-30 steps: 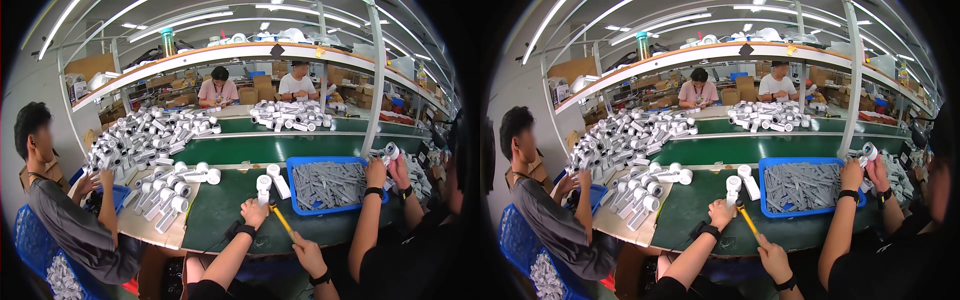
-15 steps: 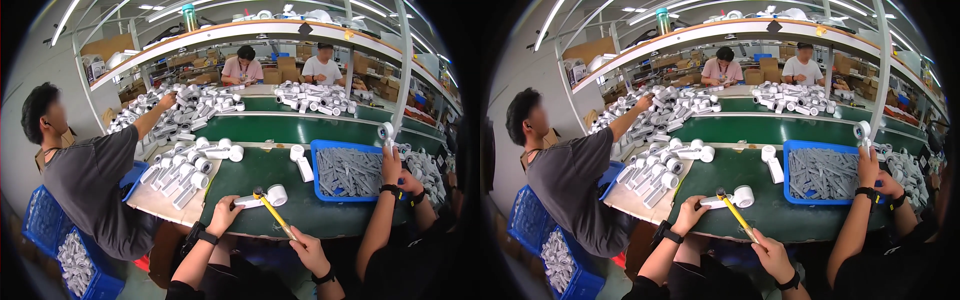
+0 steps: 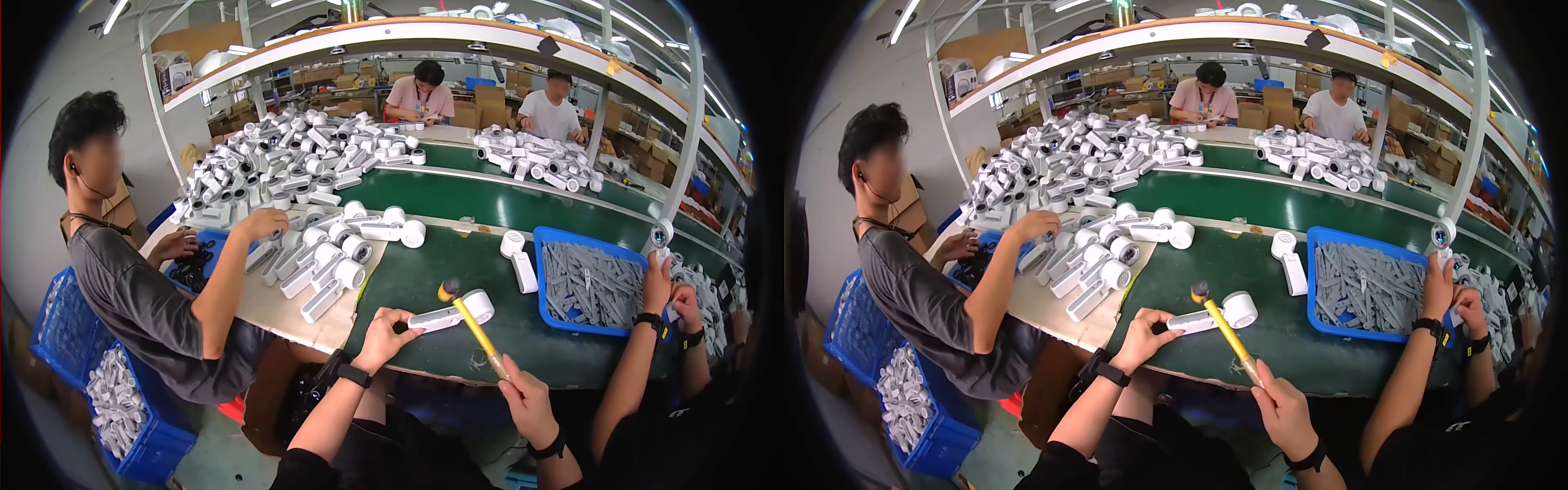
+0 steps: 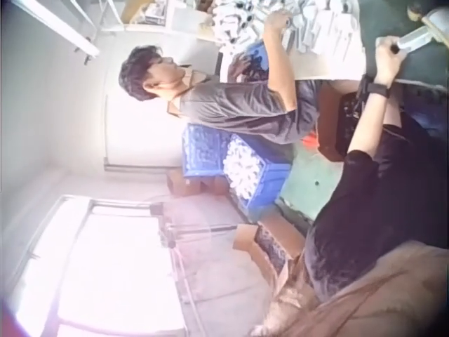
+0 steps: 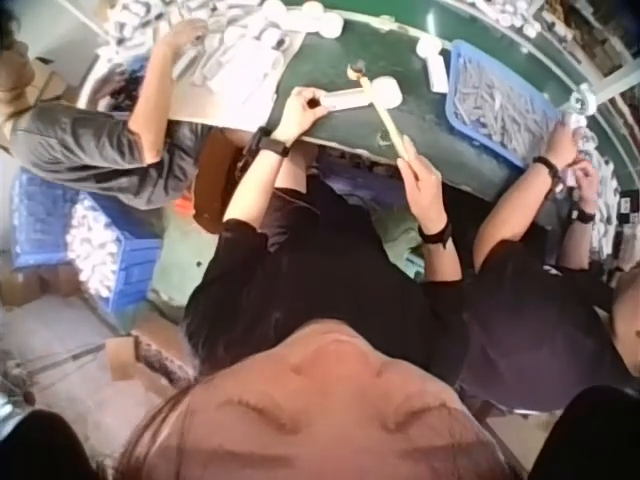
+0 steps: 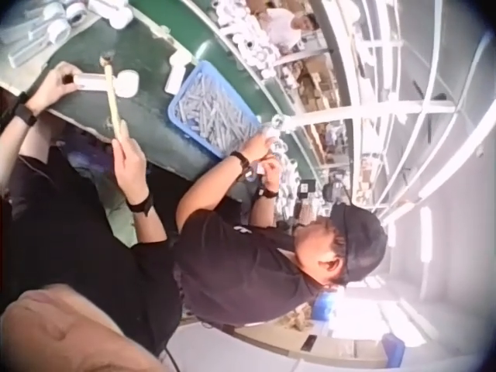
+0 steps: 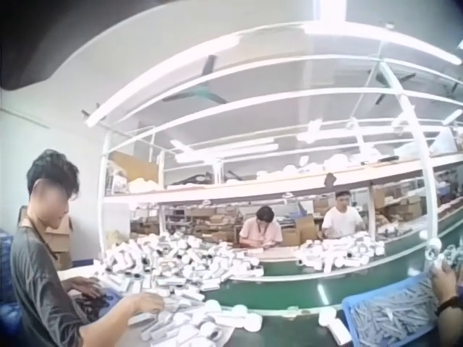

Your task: The person assembles handheld fans by placing a component into the fan body and striking it with a mallet before setting it aside.

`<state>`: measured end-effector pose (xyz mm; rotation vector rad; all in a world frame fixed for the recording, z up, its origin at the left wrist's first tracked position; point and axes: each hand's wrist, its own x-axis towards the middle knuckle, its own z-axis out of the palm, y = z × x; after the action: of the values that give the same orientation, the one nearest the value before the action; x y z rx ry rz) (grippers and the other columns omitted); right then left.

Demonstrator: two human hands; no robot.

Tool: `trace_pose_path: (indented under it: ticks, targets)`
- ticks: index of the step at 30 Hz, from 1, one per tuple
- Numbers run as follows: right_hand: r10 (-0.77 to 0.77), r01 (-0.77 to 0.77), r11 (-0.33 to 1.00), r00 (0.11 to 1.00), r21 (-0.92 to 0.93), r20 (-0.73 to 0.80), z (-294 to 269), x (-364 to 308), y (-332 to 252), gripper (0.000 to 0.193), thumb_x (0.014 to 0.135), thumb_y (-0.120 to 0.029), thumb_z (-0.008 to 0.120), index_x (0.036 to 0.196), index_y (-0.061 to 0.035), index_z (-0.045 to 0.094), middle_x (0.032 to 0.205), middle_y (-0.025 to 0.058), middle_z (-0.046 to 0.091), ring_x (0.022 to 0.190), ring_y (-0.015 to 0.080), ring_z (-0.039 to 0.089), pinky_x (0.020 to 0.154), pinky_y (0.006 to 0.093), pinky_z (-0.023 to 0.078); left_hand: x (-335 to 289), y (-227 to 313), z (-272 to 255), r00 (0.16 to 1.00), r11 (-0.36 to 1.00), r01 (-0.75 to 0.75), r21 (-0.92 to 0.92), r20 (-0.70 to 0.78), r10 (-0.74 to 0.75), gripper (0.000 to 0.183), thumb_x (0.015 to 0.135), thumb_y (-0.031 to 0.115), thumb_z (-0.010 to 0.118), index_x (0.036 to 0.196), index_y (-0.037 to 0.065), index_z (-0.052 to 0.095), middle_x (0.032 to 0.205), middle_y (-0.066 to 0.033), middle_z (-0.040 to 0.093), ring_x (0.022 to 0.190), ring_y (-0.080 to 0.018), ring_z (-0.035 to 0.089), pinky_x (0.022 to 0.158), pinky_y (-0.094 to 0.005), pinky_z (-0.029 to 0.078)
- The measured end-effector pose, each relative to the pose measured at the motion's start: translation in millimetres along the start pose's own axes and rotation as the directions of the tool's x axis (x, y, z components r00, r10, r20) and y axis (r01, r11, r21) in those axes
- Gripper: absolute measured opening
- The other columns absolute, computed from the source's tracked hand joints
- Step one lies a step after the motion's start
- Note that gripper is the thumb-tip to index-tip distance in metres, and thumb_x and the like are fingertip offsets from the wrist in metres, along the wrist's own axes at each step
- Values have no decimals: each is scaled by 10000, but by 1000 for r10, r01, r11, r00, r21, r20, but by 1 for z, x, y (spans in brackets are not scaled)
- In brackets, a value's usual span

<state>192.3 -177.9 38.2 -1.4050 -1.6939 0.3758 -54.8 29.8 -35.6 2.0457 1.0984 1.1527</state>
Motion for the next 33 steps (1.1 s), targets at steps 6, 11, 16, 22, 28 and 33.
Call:
trace_pose_path:
  ticks: [6, 11, 16, 22, 28, 33]
  targets:
    - [40, -31, 997, 992, -71, 122, 1, 8, 11, 437, 917, 4, 596, 1349, 40, 536, 768, 123, 577, 664, 172, 541, 660, 277, 455, 4, 6, 0, 998, 998, 58, 23, 7, -58, 304, 761, 212, 834, 1010, 65, 740, 926, -80, 695, 957, -238, 592, 861, -355, 494]
    - [8, -8, 1000, 1000, -3, 27, 6, 3, 15, 444, 910, 13, 593, 1350, 35, 539, 775, 126, 580, 661, 153, 532, 648, 277, 449, 6, 7, 2, 997, 997, 62, 44, 31, -64, 302, 755, 226, 839, 1000, 74, 750, 893, -74, 701, 948, -231, 601, 863, -347, 500]
    - [-5, 7, 999, 999, -46, 40, -4, 7, -1, 437, 911, 5, 597, 1344, 32, 546, 784, 131, 588, 667, 153, 534, 649, 279, 450, 2, 3, 1, 996, 996, 91, 9, 12, -91, 326, 747, 239, 843, 1007, 67, 748, 890, -84, 696, 930, -234, 614, 839, -348, 511]
    - [-1, 6, 996, 998, -88, 57, -2, 2, 7, 420, 907, -37, 630, 1324, -4, 582, 758, 155, 570, 653, 284, 570, 640, 345, 464, -1, 4, 1, 996, 996, 85, 27, 28, -85, 315, 749, 238, 839, 999, 68, 750, 898, -88, 703, 944, -243, 619, 832, -362, 516]
    - [-15, 20, 994, 998, -105, 57, 1, 5, 5, 442, 910, -45, 634, 1348, -48, 571, 767, 159, 577, 664, 313, 571, 656, 356, 476, 4, 8, 3, 998, 997, 56, 61, -5, -56, 310, 745, 235, 842, 990, 67, 752, 885, -70, 720, 925, -240, 617, 840, -365, 516]
    - [40, -38, 995, 999, -88, 18, -1, 7, -13, 435, 908, -52, 635, 1339, -46, 578, 788, 169, 598, 691, 330, 597, 661, 371, 484, 1, 8, 2, 998, 997, 60, 52, -12, -60, 301, 745, 238, 840, 978, 68, 753, 879, -70, 721, 920, -249, 617, 840, -368, 513]
